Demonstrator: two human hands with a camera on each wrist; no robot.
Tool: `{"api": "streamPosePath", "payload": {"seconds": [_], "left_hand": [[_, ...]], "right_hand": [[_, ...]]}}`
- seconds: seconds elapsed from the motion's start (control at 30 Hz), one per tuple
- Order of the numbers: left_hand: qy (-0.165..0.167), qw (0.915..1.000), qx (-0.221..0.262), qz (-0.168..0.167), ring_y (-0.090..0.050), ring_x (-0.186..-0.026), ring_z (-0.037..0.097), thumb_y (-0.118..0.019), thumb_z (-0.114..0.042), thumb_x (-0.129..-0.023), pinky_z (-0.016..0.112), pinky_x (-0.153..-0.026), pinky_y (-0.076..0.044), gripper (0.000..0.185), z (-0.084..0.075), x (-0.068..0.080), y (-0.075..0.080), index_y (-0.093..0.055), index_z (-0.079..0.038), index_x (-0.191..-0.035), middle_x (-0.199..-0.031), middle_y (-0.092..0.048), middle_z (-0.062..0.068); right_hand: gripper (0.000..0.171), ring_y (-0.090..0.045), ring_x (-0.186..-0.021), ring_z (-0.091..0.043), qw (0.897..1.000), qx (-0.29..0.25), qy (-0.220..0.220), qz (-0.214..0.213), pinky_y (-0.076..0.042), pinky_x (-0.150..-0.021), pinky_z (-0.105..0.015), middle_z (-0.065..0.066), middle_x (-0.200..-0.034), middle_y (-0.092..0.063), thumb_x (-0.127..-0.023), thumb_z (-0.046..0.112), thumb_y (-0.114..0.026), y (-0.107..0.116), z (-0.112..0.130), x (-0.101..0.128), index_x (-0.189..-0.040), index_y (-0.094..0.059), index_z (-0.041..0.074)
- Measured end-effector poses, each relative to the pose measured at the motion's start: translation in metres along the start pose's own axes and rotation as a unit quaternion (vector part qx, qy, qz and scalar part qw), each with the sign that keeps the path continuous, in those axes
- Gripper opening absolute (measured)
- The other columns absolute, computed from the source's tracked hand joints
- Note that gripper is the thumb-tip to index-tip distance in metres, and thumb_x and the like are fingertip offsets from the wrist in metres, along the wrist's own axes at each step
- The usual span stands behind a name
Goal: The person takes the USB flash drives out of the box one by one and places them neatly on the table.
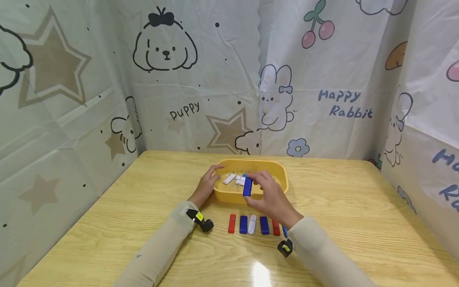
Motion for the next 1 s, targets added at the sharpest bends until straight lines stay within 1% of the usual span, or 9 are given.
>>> {"api": "streamPosePath", "payload": {"seconds": [0.07, 0.13, 0.33, 0.43, 0.53, 0.63, 0.73, 0.87, 1.0], "left_hand": [[0.003, 1.0, 0.004, 0.002, -0.038, -0.135, 0.025, -0.045, -0.015, -0.097, 0.046, -0.111, -0.029, 0.036, 0.0, 0.0, -0.001, -0.055, -0.016, -0.131, -0.145, -0.047, 0.007], [0.005, 0.9999, 0.008, 0.003, -0.038, -0.136, 0.025, -0.045, -0.015, -0.097, 0.046, -0.111, -0.029, 0.036, 0.001, 0.001, -0.002, -0.055, -0.017, -0.132, -0.145, -0.046, 0.006], [0.012, 0.9998, 0.018, 0.003, -0.038, -0.135, 0.025, -0.045, -0.015, -0.097, 0.047, -0.11, -0.03, 0.037, 0.003, 0.003, -0.003, -0.054, -0.017, -0.132, -0.146, -0.046, 0.007], [0.015, 0.9997, 0.02, 0.001, -0.039, -0.134, 0.025, -0.045, -0.015, -0.097, 0.046, -0.109, -0.031, 0.037, 0.003, 0.004, -0.003, -0.054, -0.016, -0.132, -0.146, -0.046, 0.007], [0.01, 0.9997, 0.02, 0.003, -0.04, -0.133, 0.026, -0.044, -0.015, -0.097, 0.047, -0.108, -0.033, 0.037, 0.003, 0.003, -0.005, -0.054, -0.016, -0.132, -0.145, -0.046, 0.008], [0.006, 0.9998, 0.019, 0.006, -0.04, -0.133, 0.027, -0.045, -0.015, -0.097, 0.047, -0.108, -0.033, 0.037, 0.002, 0.003, -0.007, -0.054, -0.015, -0.132, -0.145, -0.046, 0.008], [0.007, 0.9998, 0.017, 0.005, -0.04, -0.133, 0.026, -0.046, -0.015, -0.096, 0.047, -0.108, -0.033, 0.037, 0.002, 0.003, -0.007, -0.054, -0.016, -0.132, -0.145, -0.046, 0.008], [0.005, 0.9999, 0.012, 0.0, -0.042, -0.132, 0.027, -0.046, -0.016, -0.095, 0.048, -0.107, -0.033, 0.038, 0.002, 0.003, -0.004, -0.055, -0.015, -0.132, -0.144, -0.047, 0.008], [0.001, 0.9999, 0.01, -0.004, -0.044, -0.128, 0.027, -0.046, -0.017, -0.095, 0.048, -0.105, -0.036, 0.039, 0.0, 0.003, -0.002, -0.055, -0.014, -0.132, -0.144, -0.047, 0.009]], "right_hand": [[0.054, -0.051, -0.099, -0.016, 1.0, 0.006, 0.01, 0.007, -0.052, -0.084, -0.043, 0.0, -0.11, -0.057, -0.078, 0.017, -0.079, -0.003, 0.004, 0.005, -0.127, -0.057, 0.008], [0.055, -0.054, -0.1, -0.015, 1.0, 0.006, 0.02, 0.02, -0.052, -0.085, -0.043, 0.001, -0.112, -0.059, -0.078, 0.016, -0.079, -0.007, 0.008, 0.011, -0.128, -0.056, 0.008], [0.056, -0.061, -0.103, -0.015, 0.996, -0.004, 0.011, 0.09, -0.051, -0.089, -0.038, -0.001, -0.121, -0.062, -0.08, 0.018, -0.077, -0.024, 0.021, 0.023, -0.13, -0.053, 0.01], [0.053, -0.063, -0.103, -0.014, 0.993, -0.005, 0.007, 0.118, -0.051, -0.089, -0.038, -0.001, -0.118, -0.064, -0.08, 0.019, -0.077, -0.031, 0.026, 0.027, -0.127, -0.053, 0.01], [0.049, -0.063, -0.102, -0.013, 0.99, -0.004, -0.001, 0.143, -0.052, -0.088, -0.038, 0.0, -0.113, -0.066, -0.081, 0.02, -0.076, -0.037, 0.029, 0.032, -0.124, -0.053, 0.013], [0.047, -0.061, -0.1, -0.013, 0.985, 0.01, -0.016, 0.173, -0.05, -0.087, -0.038, 0.004, -0.111, -0.064, -0.082, 0.025, -0.075, -0.044, 0.03, 0.038, -0.123, -0.054, 0.016], [0.048, -0.056, -0.095, -0.014, 0.978, 0.037, -0.021, 0.205, -0.047, -0.085, -0.036, 0.008, -0.109, -0.058, -0.081, 0.032, -0.075, -0.052, 0.033, 0.045, -0.123, -0.058, 0.015], [0.049, -0.048, -0.089, -0.012, 0.969, 0.06, -0.014, 0.24, -0.044, -0.079, -0.031, 0.007, -0.104, -0.052, -0.079, 0.037, -0.076, -0.062, 0.038, 0.051, -0.12, -0.064, 0.013], [0.05, -0.045, -0.087, -0.008, 0.964, 0.063, -0.011, 0.26, -0.044, -0.076, -0.027, 0.006, -0.103, -0.051, -0.078, 0.037, -0.078, -0.07, 0.042, 0.053, -0.119, -0.065, 0.013]]}}
Point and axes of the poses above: each hand's wrist, its own x-axis away from the middle knuckle, its own y-axis out of the back of the hand, z = x × y, the point moved 7 cm from there along -x, towards the middle knuckle
